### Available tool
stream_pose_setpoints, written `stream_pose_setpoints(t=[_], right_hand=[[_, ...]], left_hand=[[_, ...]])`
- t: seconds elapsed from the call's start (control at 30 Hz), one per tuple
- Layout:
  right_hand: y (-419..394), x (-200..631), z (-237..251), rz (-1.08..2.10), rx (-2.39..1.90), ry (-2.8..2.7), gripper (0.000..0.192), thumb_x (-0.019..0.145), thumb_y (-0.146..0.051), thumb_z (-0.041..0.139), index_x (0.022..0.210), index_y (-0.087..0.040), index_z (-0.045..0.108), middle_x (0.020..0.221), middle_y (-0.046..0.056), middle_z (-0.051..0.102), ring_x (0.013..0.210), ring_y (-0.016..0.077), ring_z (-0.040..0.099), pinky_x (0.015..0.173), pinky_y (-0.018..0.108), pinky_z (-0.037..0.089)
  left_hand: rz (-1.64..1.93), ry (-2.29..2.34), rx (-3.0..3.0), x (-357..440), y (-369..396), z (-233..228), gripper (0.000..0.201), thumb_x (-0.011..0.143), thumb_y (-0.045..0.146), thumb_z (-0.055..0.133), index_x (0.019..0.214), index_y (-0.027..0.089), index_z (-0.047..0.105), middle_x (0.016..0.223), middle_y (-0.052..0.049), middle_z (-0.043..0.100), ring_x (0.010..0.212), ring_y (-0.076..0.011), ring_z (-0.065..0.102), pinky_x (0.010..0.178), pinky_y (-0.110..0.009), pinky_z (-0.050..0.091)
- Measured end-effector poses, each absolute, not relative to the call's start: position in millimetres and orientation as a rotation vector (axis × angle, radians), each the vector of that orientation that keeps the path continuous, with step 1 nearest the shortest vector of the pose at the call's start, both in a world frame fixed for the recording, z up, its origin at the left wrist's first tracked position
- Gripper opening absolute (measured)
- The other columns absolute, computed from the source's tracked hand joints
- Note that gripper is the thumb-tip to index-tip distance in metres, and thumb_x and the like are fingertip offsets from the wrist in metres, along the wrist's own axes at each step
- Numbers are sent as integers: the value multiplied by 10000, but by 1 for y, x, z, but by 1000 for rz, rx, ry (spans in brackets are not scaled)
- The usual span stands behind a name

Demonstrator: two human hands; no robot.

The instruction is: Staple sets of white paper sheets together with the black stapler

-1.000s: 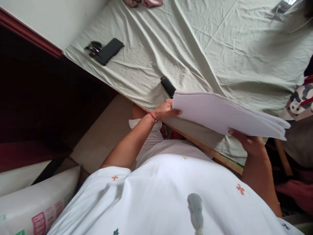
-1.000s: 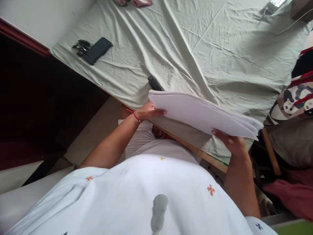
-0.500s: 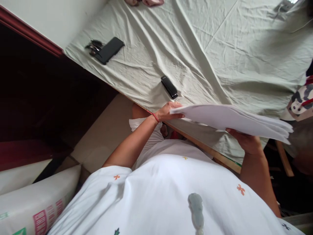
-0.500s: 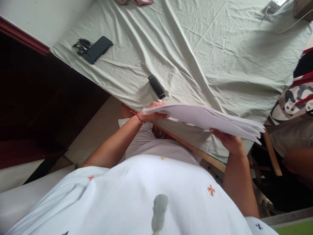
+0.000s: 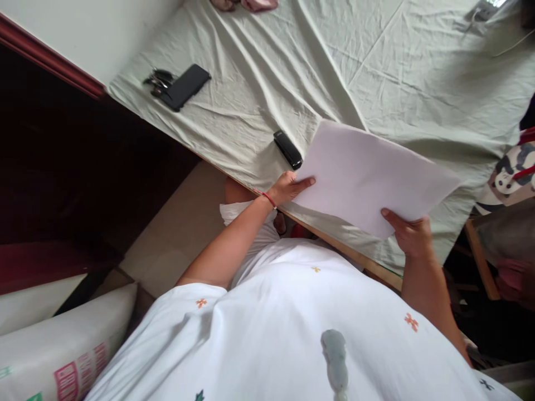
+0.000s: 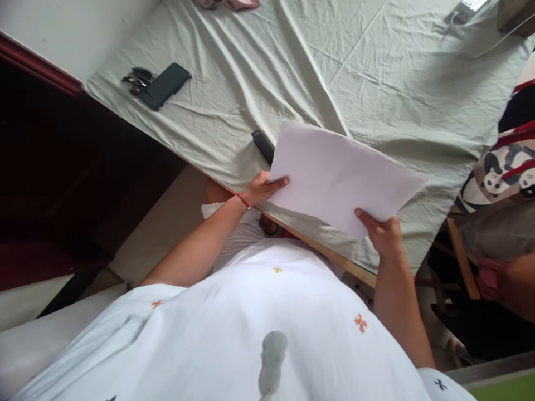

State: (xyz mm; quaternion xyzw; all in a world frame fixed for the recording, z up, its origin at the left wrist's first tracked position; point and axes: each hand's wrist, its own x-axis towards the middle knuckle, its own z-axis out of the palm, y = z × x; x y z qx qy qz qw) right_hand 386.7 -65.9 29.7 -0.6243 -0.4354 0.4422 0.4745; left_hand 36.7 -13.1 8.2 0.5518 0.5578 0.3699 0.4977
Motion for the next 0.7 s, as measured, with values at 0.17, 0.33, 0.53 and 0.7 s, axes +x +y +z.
stream_pose_setpoints(t=[0.17,0.33,0.53,0.7], right_hand=[[-70,380,24,1177,-1514,-922,423,562,-403,984,876,-227,760,901,18,774,994,235,730,913,406,625],[-74,373,19,1189,-1558,-835,420,543,-378,983,859,-214,761,868,18,781,940,233,740,886,394,629],[-76,377,24,1196,-1607,-633,441,449,-285,996,821,-200,773,905,46,808,829,226,732,788,353,631],[-78,380,35,1231,-1653,-480,507,361,-276,1014,793,-153,780,844,75,802,700,189,706,636,293,610]], left_hand=[[762,1195,1217,34,-15,18,609,784,782,715,789,175,666,712,-51,681,679,-184,613,562,-328,459],[708,1211,1251,34,-14,20,663,762,816,697,630,183,549,579,10,536,568,-87,431,525,-285,296],[790,1272,1288,33,-9,21,420,839,536,772,704,167,626,590,19,551,573,-115,513,519,-263,344],[753,1377,1038,37,-10,34,113,859,220,713,949,166,670,652,52,609,493,-53,498,508,-188,391]])
